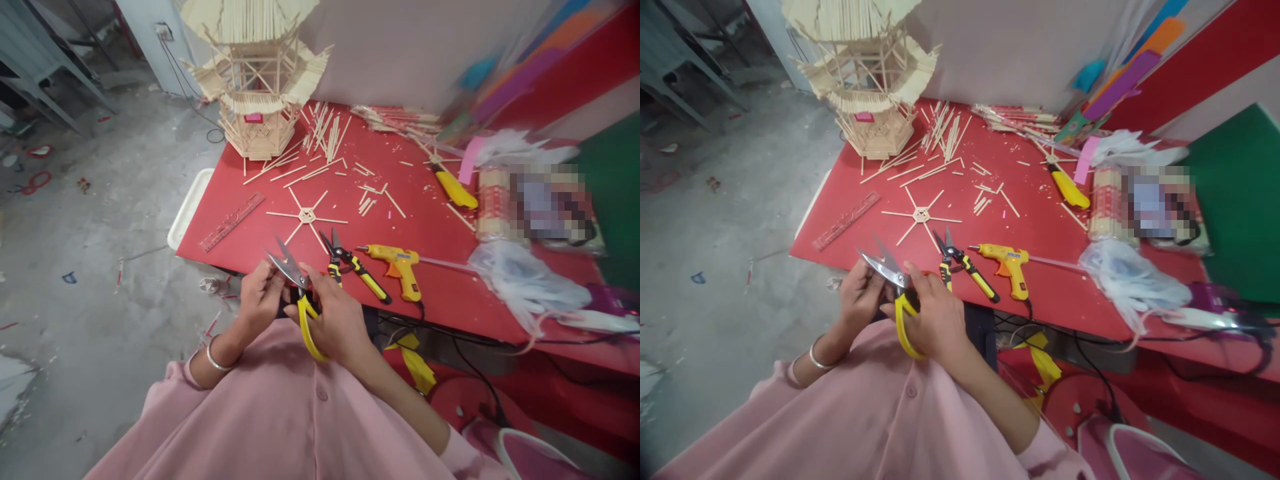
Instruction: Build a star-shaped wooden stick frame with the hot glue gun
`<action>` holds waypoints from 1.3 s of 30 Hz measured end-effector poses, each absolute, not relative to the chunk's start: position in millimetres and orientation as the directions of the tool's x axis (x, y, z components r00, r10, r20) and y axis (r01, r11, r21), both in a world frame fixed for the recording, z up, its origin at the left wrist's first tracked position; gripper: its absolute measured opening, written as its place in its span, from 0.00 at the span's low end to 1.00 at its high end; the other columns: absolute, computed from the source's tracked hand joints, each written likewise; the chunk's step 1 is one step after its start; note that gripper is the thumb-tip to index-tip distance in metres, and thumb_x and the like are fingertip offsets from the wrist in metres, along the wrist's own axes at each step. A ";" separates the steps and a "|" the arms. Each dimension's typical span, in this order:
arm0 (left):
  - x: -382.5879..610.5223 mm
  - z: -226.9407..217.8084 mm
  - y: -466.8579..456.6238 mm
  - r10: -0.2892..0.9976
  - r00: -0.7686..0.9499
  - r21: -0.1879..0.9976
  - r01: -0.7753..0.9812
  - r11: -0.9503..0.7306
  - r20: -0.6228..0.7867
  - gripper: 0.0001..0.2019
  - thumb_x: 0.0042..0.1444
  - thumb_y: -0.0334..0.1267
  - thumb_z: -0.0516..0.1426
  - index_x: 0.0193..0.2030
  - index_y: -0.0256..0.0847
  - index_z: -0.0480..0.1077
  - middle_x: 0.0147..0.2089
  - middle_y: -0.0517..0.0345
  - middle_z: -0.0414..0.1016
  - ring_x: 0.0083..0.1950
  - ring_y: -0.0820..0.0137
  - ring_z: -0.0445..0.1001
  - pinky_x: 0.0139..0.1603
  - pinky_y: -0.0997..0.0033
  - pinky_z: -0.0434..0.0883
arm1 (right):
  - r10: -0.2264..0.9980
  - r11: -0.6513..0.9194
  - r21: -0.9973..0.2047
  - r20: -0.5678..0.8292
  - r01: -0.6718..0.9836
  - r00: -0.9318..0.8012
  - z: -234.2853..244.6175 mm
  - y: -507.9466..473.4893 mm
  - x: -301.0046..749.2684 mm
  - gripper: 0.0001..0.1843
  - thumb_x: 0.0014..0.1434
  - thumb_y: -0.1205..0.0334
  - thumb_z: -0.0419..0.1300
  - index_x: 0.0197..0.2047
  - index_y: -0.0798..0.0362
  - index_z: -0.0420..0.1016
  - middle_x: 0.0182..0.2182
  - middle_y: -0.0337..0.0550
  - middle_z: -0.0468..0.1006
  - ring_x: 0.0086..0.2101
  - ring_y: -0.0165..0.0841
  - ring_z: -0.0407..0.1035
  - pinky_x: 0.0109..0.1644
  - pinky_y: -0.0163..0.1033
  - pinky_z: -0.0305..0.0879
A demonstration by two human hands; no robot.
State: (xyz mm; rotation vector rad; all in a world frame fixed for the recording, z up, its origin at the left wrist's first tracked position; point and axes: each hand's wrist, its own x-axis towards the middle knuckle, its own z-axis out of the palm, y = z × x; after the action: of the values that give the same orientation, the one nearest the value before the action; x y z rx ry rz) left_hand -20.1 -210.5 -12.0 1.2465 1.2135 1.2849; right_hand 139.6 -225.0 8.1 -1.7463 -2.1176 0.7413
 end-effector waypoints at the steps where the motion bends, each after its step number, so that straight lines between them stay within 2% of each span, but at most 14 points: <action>1: -20.1 -13.0 -214.1 0.997 -0.048 0.998 0.026 -0.057 0.059 0.16 0.67 0.51 0.56 0.36 0.41 0.68 0.22 0.64 0.71 0.20 0.76 0.70 0.23 0.77 0.68 | 0.968 0.136 -0.577 -0.097 0.805 -0.233 5.5 -227.4 139.0 0.37 0.60 0.46 0.61 0.69 0.52 0.65 0.43 0.50 0.79 0.38 0.42 0.74 0.40 0.44 0.68; 5: -21.2 -19.7 -228.7 0.997 -0.056 0.997 0.068 -0.043 0.047 0.15 0.68 0.49 0.54 0.34 0.41 0.65 0.19 0.68 0.66 0.18 0.78 0.65 0.21 0.80 0.64 | 0.953 0.148 -0.651 -0.109 0.744 -0.284 -7.9 -239.1 139.5 0.34 0.60 0.48 0.61 0.66 0.53 0.67 0.43 0.50 0.80 0.37 0.39 0.74 0.42 0.42 0.69; 10: -21.7 -28.8 -242.9 0.998 -0.052 0.999 0.033 -0.027 0.029 0.12 0.68 0.44 0.53 0.35 0.41 0.65 0.21 0.68 0.65 0.19 0.80 0.63 0.21 0.81 0.64 | 0.935 0.124 -0.707 -0.152 0.696 -0.320 -17.3 -249.6 141.8 0.31 0.63 0.46 0.59 0.64 0.54 0.69 0.42 0.50 0.81 0.33 0.35 0.72 0.37 0.39 0.67; 15: -18.9 -36.0 -247.5 0.995 -0.093 0.997 -0.073 0.031 -0.038 0.10 0.67 0.46 0.55 0.43 0.41 0.67 0.26 0.67 0.69 0.20 0.80 0.64 0.21 0.80 0.65 | 0.918 0.098 -0.737 -0.194 0.669 -0.347 -13.9 -249.6 141.0 0.27 0.64 0.47 0.57 0.61 0.53 0.71 0.36 0.45 0.80 0.31 0.34 0.72 0.35 0.37 0.65; 20: -18.8 -40.6 -247.0 0.991 -0.117 0.993 -0.103 0.050 -0.062 0.13 0.67 0.49 0.55 0.39 0.41 0.64 0.25 0.68 0.68 0.19 0.81 0.64 0.21 0.80 0.65 | 0.912 0.097 -0.668 -0.237 0.738 -0.335 -14.2 -246.6 138.9 0.36 0.60 0.48 0.60 0.69 0.52 0.64 0.49 0.52 0.80 0.42 0.41 0.76 0.44 0.43 0.70; 23: -18.5 -39.1 -245.6 0.991 -0.116 0.993 -0.110 0.047 -0.060 0.13 0.67 0.49 0.56 0.37 0.42 0.63 0.24 0.69 0.67 0.19 0.81 0.64 0.21 0.81 0.64 | 0.914 0.094 -0.655 -0.242 0.749 -0.326 -16.3 -246.1 138.3 0.38 0.60 0.47 0.60 0.70 0.52 0.62 0.51 0.54 0.79 0.46 0.44 0.76 0.49 0.47 0.71; 27: -17.0 -38.0 -244.4 0.993 -0.105 0.995 -0.094 0.041 -0.051 0.14 0.66 0.49 0.56 0.36 0.42 0.64 0.23 0.69 0.67 0.19 0.80 0.64 0.20 0.81 0.64 | 0.921 0.093 -0.688 -0.216 0.720 -0.326 -18.5 -246.8 139.4 0.36 0.62 0.45 0.58 0.68 0.52 0.64 0.52 0.54 0.79 0.44 0.42 0.77 0.49 0.46 0.71; 30: -16.0 -38.6 -244.7 0.993 -0.112 0.995 -0.098 0.033 -0.044 0.13 0.67 0.48 0.56 0.36 0.41 0.64 0.23 0.68 0.68 0.19 0.80 0.64 0.20 0.80 0.64 | 0.931 0.097 -0.694 -0.190 0.714 -0.311 -19.0 -247.2 140.3 0.34 0.62 0.44 0.58 0.66 0.52 0.67 0.50 0.53 0.81 0.40 0.40 0.77 0.44 0.42 0.70; 33: -15.3 -37.3 -244.4 0.991 -0.120 0.992 -0.117 0.037 -0.051 0.12 0.67 0.49 0.56 0.41 0.41 0.66 0.26 0.66 0.70 0.20 0.80 0.65 0.20 0.79 0.65 | 0.922 0.082 -0.715 -0.209 0.694 -0.325 -17.8 -246.8 139.8 0.31 0.63 0.44 0.57 0.64 0.52 0.70 0.45 0.49 0.83 0.34 0.37 0.77 0.38 0.39 0.67; 35: -15.4 -35.9 -243.6 0.991 -0.119 0.991 -0.125 0.038 -0.053 0.13 0.67 0.49 0.56 0.42 0.41 0.67 0.26 0.66 0.70 0.19 0.80 0.64 0.20 0.79 0.64 | 0.923 0.092 -0.709 -0.203 0.699 -0.327 -16.8 -245.9 138.9 0.31 0.64 0.44 0.56 0.64 0.52 0.69 0.45 0.50 0.83 0.35 0.37 0.77 0.39 0.39 0.67; 39: -17.6 -37.8 -242.2 0.993 -0.108 0.992 -0.124 0.036 -0.049 0.14 0.67 0.49 0.56 0.37 0.42 0.65 0.23 0.69 0.66 0.18 0.80 0.63 0.20 0.79 0.63 | 0.933 0.135 -0.641 -0.174 0.756 -0.314 -15.6 -243.8 137.2 0.38 0.62 0.42 0.57 0.69 0.54 0.65 0.48 0.54 0.81 0.41 0.42 0.77 0.44 0.43 0.69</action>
State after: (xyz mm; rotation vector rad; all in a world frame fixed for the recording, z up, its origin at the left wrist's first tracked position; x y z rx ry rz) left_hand -17.6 -242.2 -37.8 1.0324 1.2179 1.3136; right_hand 137.2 -243.8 -15.6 -1.6509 -2.1465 0.9515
